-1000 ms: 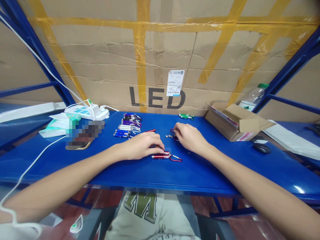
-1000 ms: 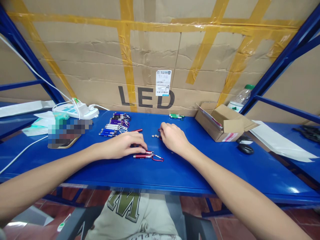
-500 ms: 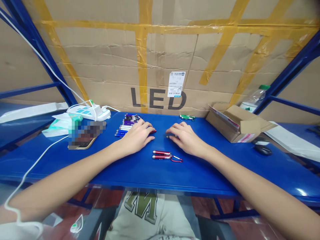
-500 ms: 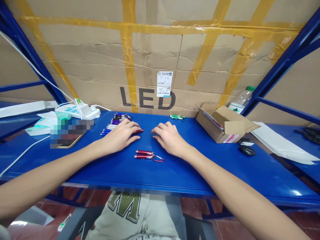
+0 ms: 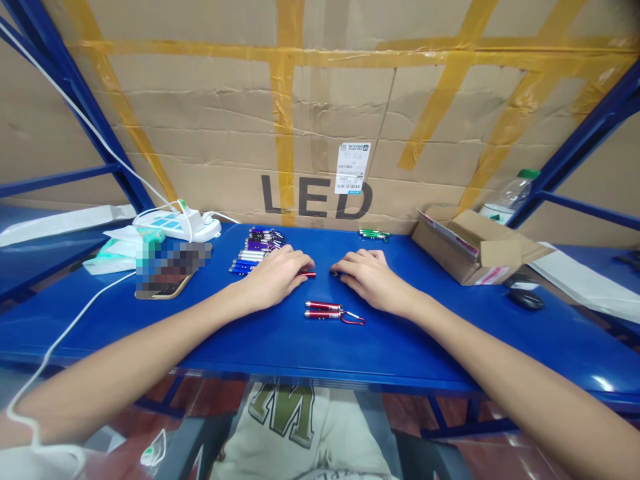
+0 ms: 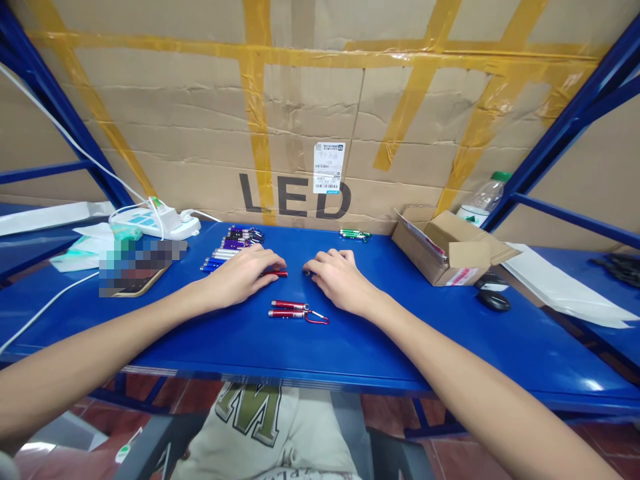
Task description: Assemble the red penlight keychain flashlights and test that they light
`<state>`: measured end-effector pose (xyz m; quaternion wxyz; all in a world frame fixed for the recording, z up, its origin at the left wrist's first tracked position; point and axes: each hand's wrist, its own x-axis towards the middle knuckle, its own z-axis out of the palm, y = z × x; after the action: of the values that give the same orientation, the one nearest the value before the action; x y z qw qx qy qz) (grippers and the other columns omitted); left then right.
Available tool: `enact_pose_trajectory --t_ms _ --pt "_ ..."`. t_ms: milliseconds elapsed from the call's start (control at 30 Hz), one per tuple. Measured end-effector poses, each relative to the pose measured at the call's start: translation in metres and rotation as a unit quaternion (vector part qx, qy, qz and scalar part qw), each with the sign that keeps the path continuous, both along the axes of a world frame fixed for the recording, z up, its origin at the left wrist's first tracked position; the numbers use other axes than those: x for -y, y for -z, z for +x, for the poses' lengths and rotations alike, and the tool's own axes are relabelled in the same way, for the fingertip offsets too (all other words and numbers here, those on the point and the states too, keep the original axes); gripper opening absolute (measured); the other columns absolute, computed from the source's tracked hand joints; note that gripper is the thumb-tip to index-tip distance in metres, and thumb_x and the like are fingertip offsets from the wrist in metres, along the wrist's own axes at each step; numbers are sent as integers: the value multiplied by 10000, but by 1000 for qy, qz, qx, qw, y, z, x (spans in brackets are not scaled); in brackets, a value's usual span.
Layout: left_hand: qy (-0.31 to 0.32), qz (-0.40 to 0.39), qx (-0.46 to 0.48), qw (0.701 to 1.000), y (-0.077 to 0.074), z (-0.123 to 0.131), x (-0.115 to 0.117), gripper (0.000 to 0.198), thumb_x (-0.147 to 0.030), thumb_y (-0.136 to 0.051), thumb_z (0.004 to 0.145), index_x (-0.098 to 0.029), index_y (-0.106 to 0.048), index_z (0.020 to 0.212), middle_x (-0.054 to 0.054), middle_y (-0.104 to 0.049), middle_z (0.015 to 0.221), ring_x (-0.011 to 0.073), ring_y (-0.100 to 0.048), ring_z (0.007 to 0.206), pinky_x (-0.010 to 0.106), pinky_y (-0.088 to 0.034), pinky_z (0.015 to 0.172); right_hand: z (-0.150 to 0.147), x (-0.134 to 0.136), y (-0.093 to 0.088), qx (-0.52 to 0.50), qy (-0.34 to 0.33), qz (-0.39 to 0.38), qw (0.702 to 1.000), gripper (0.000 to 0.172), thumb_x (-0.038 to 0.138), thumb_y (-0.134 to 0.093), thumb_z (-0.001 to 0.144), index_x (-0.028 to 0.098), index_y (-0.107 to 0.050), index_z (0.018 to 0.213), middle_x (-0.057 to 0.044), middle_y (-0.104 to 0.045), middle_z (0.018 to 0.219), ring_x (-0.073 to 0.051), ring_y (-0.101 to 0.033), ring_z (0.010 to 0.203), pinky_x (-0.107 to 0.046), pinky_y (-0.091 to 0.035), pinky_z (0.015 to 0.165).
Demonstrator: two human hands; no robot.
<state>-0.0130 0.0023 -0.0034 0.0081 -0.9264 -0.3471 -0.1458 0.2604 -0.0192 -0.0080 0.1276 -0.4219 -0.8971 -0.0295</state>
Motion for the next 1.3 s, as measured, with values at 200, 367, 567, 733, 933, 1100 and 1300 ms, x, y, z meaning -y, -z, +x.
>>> enact_pose_trajectory --t_ms 200,367,567,733,933,1100,1300 --pt "-4 11 -25 1000 5 -3 -4 320 -329 -515 1104 -161 -739 1258 127 -716 1151 300 -590 1063 433 -464 959 1 1 -1 -21 -23 -13 999 325 141 -421 1107 242 -700 1238 -108 -750 1211 -285 -644 1146 -486 -278 1034" --pt "3 3 -2 1000 3 -1 -3 263 -310 -531 1102 -177 -740 1188 110 -716 1112 285 -598 1048 414 -463 950 1 1 -2 -37 -27 -42 998 351 110 -400 1089 236 -697 1227 -112 -744 1213 -280 -657 1149 -495 -284 1049" --pt "8 -10 60 998 -2 3 2 139 -269 -560 1090 -196 -662 1151 84 -718 1166 274 -620 1097 425 -472 988 1 1 -4 -36 -31 -53 997 327 109 -407 1089 223 -695 1193 -109 -735 1179 -273 -663 1125 -471 -302 1027" --pt "10 -33 106 994 -4 5 5 81 -244 -604 1064 -218 -626 1138 51 -718 1137 253 -645 1061 409 -494 954 1 0 -3 -36 -34 -55 997 260 133 -448 1094 221 -684 1160 -94 -727 1159 -266 -655 1123 -456 -291 1016" --pt "23 -31 104 994 -7 7 10 92 -278 -585 1073 -225 -615 1142 50 -717 1129 250 -655 1041 413 -500 933 1 1 -3 -32 -37 -43 998 214 164 -469 1100 234 -671 1102 -74 -731 1108 -262 -649 1081 -454 -273 1014" --pt "5 -7 93 996 -10 9 13 105 -290 -605 1055 -220 -616 1133 59 -731 1130 263 -666 1036 428 -487 930 0 4 -4 -22 -36 -26 999 186 183 -482 1103 232 -659 1069 -67 -733 1085 -257 -637 1040 -460 -268 1012" --pt "-19 3 96 995 -9 9 13 106 -275 -641 1034 -217 -609 1117 45 -733 1093 255 -671 985 422 -477 929 -1 3 -5 -17 -37 -22 999 166 192 -491 1102 225 -646 1051 -75 -723 1080 -262 -632 1042 -442 -307 991"
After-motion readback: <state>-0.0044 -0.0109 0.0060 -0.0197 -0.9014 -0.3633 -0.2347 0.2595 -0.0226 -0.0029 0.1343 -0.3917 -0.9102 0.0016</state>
